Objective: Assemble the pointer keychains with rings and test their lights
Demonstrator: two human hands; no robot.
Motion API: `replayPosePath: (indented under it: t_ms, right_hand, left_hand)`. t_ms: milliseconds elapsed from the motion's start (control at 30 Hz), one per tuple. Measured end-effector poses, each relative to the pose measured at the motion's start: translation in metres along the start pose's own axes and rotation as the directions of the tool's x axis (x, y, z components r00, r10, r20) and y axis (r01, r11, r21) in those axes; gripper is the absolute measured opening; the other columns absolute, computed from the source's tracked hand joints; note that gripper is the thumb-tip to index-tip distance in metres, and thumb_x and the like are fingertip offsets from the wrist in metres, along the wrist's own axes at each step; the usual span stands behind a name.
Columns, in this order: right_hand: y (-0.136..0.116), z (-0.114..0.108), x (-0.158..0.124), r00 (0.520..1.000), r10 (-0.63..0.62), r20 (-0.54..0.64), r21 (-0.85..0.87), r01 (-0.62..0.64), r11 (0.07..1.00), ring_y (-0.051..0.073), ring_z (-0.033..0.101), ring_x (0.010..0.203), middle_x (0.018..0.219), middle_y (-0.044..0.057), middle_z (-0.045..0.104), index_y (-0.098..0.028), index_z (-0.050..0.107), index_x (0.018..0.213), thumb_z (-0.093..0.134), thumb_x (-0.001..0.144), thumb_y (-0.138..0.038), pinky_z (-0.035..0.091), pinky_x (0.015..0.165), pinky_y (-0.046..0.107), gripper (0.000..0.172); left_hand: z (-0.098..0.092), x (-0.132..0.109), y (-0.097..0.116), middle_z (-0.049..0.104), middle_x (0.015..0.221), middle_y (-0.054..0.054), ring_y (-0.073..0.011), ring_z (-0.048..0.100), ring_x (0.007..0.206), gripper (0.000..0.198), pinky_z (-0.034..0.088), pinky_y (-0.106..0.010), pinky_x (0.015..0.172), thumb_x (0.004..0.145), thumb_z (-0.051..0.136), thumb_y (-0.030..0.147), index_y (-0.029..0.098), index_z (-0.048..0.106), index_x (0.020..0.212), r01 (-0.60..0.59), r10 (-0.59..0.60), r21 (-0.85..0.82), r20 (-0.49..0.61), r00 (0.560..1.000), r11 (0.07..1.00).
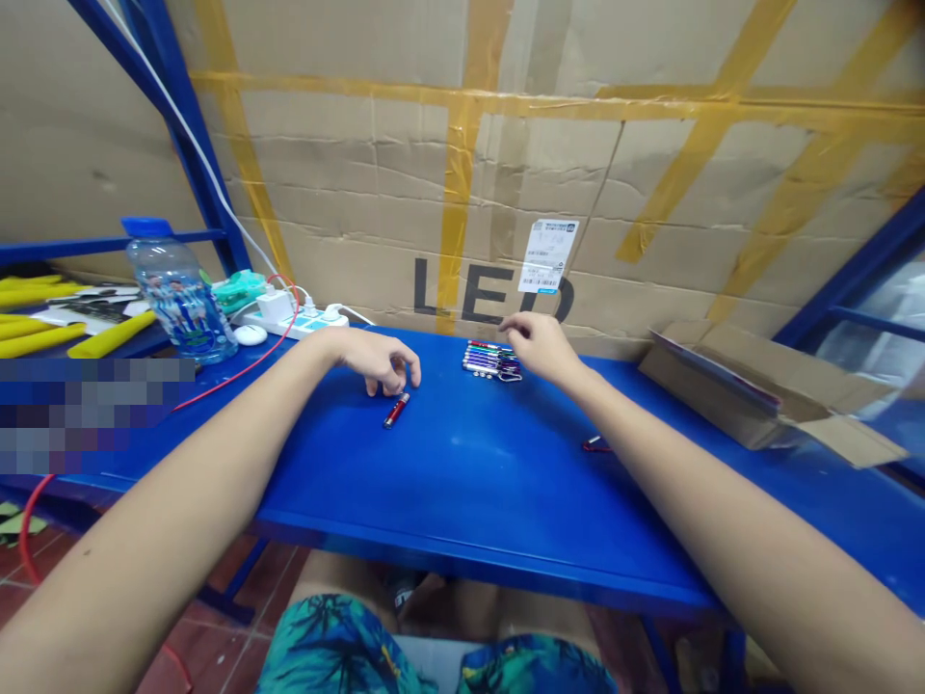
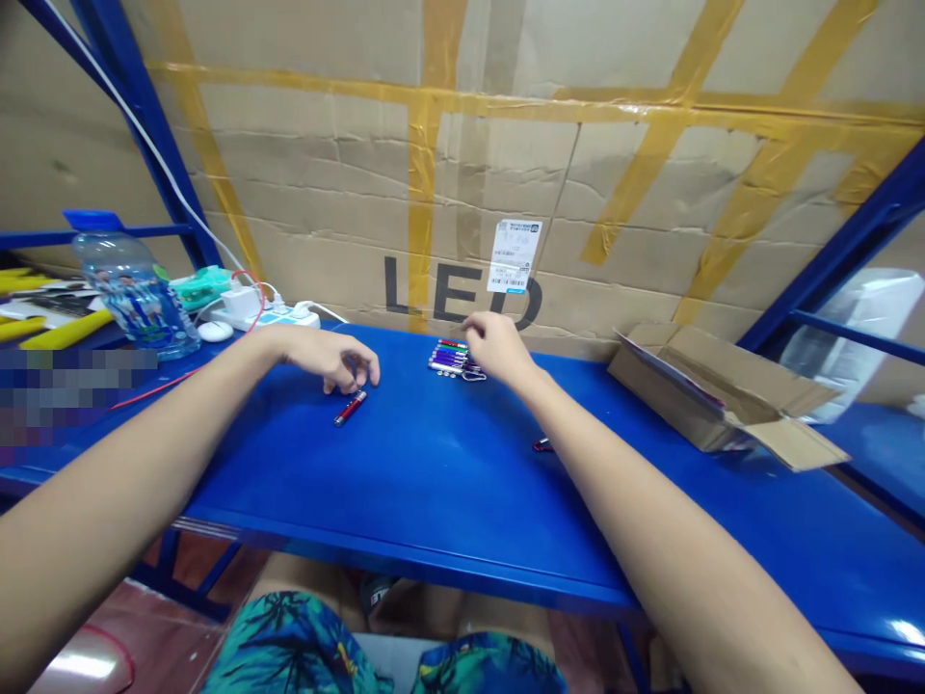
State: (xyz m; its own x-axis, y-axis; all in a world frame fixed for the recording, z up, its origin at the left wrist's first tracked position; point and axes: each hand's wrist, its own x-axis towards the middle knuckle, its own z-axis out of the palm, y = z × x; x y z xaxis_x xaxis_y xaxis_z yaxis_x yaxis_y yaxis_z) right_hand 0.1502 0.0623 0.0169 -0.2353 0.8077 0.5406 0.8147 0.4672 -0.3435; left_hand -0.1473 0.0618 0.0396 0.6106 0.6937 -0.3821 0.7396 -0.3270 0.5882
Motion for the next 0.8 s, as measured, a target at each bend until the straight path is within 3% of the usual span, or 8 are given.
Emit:
replayPosePath:
  t_ms: [67, 167, 233, 433, 533, 633, 733, 800]
  right_hand:
    - [-0.031, 0.002, -0.025, 0.975, -0.185, 0.124, 0.005, 0.186, 0.983, 0.022, 0.067, 0.099, 0.104, 0.011, 0.076, -0.014, 0.073, 0.1, 0.046, 0.09, -0.011, 0.047, 0.089, 0.031, 0.03]
    - [-0.08, 0.018, -0.056, 0.803, -0.466, 0.372, 0.053, 0.482, 0.874, 0.023, 0.068, 0.099, 0.11, 0.009, 0.075, -0.02, 0.067, 0.115, 0.049, 0.097, -0.026, 0.048, 0.084, 0.032, 0.027]
    - [-0.104, 0.03, -0.067, 0.741, -0.508, 0.439, 0.061, 0.539, 0.84, 0.024, 0.068, 0.101, 0.116, 0.01, 0.073, -0.022, 0.063, 0.123, 0.043, 0.102, -0.039, 0.048, 0.081, 0.033, 0.033]
    - [-0.116, 0.034, -0.068, 0.772, -0.383, 0.507, -0.019, 0.455, 0.89, 0.028, 0.07, 0.091, 0.111, 0.014, 0.073, -0.02, 0.067, 0.116, 0.039, 0.102, -0.051, 0.047, 0.071, 0.036, 0.044]
    - [-0.102, 0.011, -0.07, 0.778, -0.271, 0.566, -0.071, 0.374, 0.924, 0.025, 0.067, 0.08, 0.097, 0.014, 0.073, -0.018, 0.067, 0.109, 0.052, 0.098, -0.035, 0.043, 0.065, 0.032, 0.026]
    - [-0.073, -0.022, -0.07, 0.739, -0.179, 0.649, -0.009, 0.242, 0.97, 0.019, 0.061, 0.07, 0.085, 0.008, 0.071, -0.019, 0.063, 0.092, 0.058, 0.091, -0.029, 0.039, 0.059, 0.028, 0.011]
    - [-0.029, -0.056, -0.067, 0.876, -0.029, 0.482, 0.058, 0.001, 0.998, 0.018, 0.061, 0.073, 0.086, 0.004, 0.069, -0.021, 0.055, 0.11, 0.056, 0.088, -0.023, 0.043, 0.064, 0.026, 0.023]
    - [0.0, -0.073, -0.066, 0.912, 0.076, 0.402, 0.093, -0.123, 0.988, 0.017, 0.06, 0.068, 0.083, 0.003, 0.068, -0.021, 0.049, 0.125, 0.05, 0.086, -0.017, 0.044, 0.064, 0.027, 0.039]
  left_hand:
    - [0.002, -0.001, 0.003, 0.074, 0.089, -0.007, -0.0204, 0.067, 0.071, 0.041, 0.053, -0.025, 0.057, 0.061, 0.069, 0.027, 0.023, 0.072, 0.102, -0.004, 0.004, 0.018, 0.007, 1.0, 1.0]
    - [0.006, 0.001, 0.008, 0.073, 0.082, -0.004, -0.0192, 0.066, 0.068, 0.034, 0.052, -0.025, 0.058, 0.063, 0.072, 0.031, 0.023, 0.074, 0.096, -0.042, 0.041, 0.023, 0.035, 0.999, 0.999]
    - [0.009, 0.004, 0.01, 0.071, 0.076, -0.002, -0.0176, 0.065, 0.065, 0.024, 0.051, -0.024, 0.06, 0.065, 0.071, 0.032, 0.023, 0.075, 0.087, -0.072, 0.07, 0.034, 0.054, 0.996, 0.997]
    - [0.025, 0.02, 0.017, 0.068, 0.064, 0.0, -0.014, 0.059, 0.058, 0.009, 0.041, -0.022, 0.054, 0.069, 0.064, 0.024, 0.021, 0.072, 0.069, -0.17, 0.186, 0.166, -0.083, 0.979, 0.971]
    - [0.035, 0.027, 0.022, 0.066, 0.06, 0.0, -0.014, 0.059, 0.054, 0.011, 0.04, -0.023, 0.054, 0.073, 0.062, 0.025, 0.02, 0.071, 0.071, -0.19, 0.201, 0.091, -0.122, 0.972, 0.977]
    - [0.044, 0.032, 0.027, 0.066, 0.062, 0.0, -0.014, 0.058, 0.053, 0.01, 0.041, -0.023, 0.053, 0.075, 0.062, 0.026, 0.019, 0.07, 0.076, -0.204, 0.211, 0.056, -0.186, 0.96, 0.977]
    - [0.055, 0.037, 0.034, 0.069, 0.071, -0.002, -0.0148, 0.061, 0.06, 0.012, 0.043, -0.024, 0.057, 0.078, 0.06, 0.023, 0.019, 0.071, 0.082, -0.223, 0.249, 0.127, -0.249, 0.936, 0.966]
    - [0.061, 0.039, 0.04, 0.073, 0.084, -0.004, -0.0162, 0.064, 0.073, 0.013, 0.045, -0.025, 0.066, 0.08, 0.059, 0.021, 0.02, 0.072, 0.085, -0.262, 0.312, 0.202, -0.281, 0.907, 0.944]
